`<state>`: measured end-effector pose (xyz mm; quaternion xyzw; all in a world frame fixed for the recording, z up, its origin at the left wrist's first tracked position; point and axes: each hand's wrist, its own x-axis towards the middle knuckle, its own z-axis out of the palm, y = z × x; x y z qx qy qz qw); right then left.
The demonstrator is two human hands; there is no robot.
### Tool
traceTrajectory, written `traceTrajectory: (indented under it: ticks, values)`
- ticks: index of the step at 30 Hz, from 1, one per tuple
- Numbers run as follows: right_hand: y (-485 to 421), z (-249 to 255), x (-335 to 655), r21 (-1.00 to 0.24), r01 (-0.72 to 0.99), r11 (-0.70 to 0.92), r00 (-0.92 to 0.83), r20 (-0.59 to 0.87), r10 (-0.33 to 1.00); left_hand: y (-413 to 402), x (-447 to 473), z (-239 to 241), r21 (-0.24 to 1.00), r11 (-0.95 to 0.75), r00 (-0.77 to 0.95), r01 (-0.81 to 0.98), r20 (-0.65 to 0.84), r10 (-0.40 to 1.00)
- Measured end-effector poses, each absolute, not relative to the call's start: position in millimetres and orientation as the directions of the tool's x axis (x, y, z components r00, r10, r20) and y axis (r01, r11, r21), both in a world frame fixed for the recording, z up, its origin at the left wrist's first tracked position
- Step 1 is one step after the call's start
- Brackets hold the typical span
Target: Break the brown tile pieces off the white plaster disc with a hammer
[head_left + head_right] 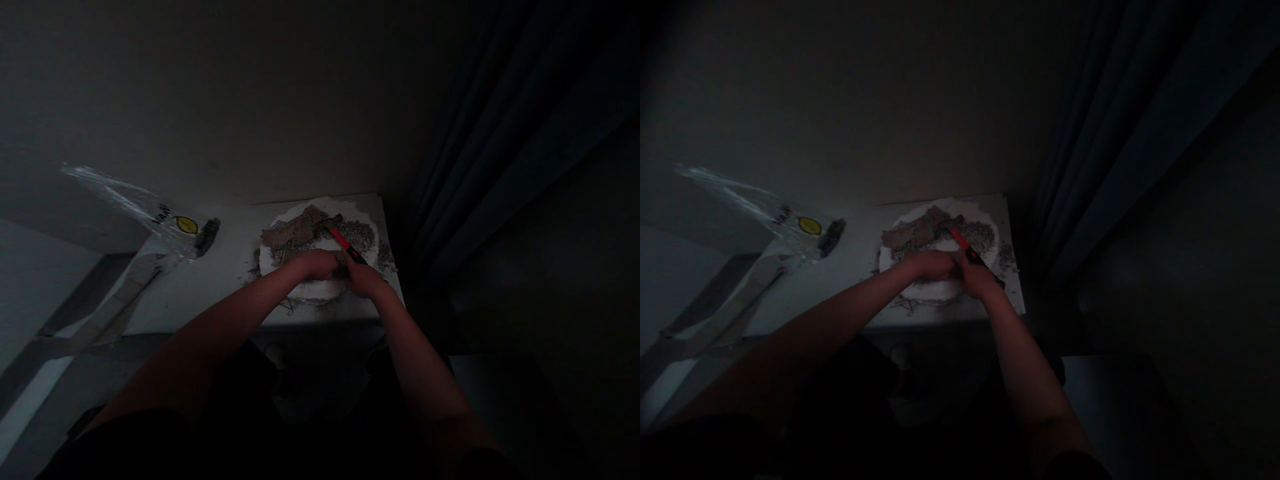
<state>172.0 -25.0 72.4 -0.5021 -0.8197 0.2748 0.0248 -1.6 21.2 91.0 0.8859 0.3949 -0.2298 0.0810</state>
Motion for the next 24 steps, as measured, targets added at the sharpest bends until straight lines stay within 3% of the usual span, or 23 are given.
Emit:
traceTrajectory:
  ticks: [24]
  values:
    - [-25.0, 74.1, 171.6, -0.464, 0.818, 0.339, -0.491, -0.26, 0.831, 19.6, -2.1, 97.0, -0.047, -0.698, 0.607, 0.714, -0.455, 0.652]
